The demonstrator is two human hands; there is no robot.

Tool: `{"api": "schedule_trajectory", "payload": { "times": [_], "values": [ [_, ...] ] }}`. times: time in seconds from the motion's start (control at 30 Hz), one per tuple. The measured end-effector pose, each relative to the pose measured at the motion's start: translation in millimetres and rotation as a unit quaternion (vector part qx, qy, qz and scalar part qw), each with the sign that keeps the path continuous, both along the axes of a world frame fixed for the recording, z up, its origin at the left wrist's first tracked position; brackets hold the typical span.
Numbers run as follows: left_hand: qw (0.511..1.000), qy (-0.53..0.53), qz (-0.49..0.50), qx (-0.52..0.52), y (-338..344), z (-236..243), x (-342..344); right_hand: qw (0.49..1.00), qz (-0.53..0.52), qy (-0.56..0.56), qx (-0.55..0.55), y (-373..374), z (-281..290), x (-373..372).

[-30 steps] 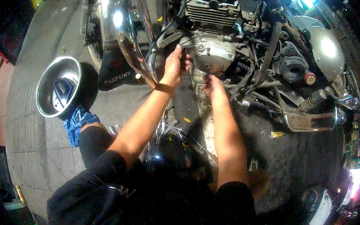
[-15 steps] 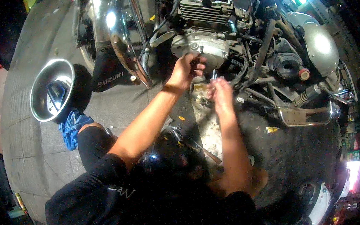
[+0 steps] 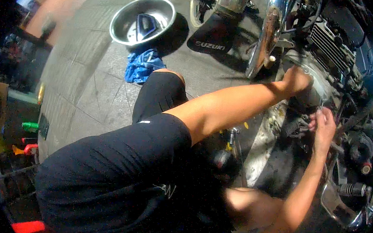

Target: The person removes an engine cover from a motorcycle using an impact driver and a wrench, then wipes the internal components with a cloth and handles the gears.

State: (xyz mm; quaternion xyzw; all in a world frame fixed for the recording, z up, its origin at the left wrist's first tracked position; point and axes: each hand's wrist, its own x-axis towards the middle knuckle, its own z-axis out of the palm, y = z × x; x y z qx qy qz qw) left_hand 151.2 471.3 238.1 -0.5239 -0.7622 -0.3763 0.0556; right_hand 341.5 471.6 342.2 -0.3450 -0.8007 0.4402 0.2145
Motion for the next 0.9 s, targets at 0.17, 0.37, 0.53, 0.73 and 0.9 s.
{"api": "schedule_trajectory", "payload": {
  "times": [0.17,0.37,0.53,0.73,0.9],
  "values": [
    [0.956,-0.222,-0.182,0.059,-36,0,17,0.996,-0.021,0.065,-0.055,5,-29,12],
    [0.557,-0.796,-0.213,0.105,-95,-30,36,0.995,0.054,0.002,-0.080,-36,-42,-11],
    [0.381,-0.884,-0.209,0.175,-81,-54,65,0.934,0.049,-0.122,0.331,-39,-81,-18],
    [0.280,-0.929,-0.201,0.132,-75,-83,64,0.965,0.035,-0.045,0.257,-45,-59,-17],
    [0.331,-0.925,-0.175,0.072,-87,-41,67,0.926,-0.115,-0.016,0.359,-2,-9,-18]
  ]
}}
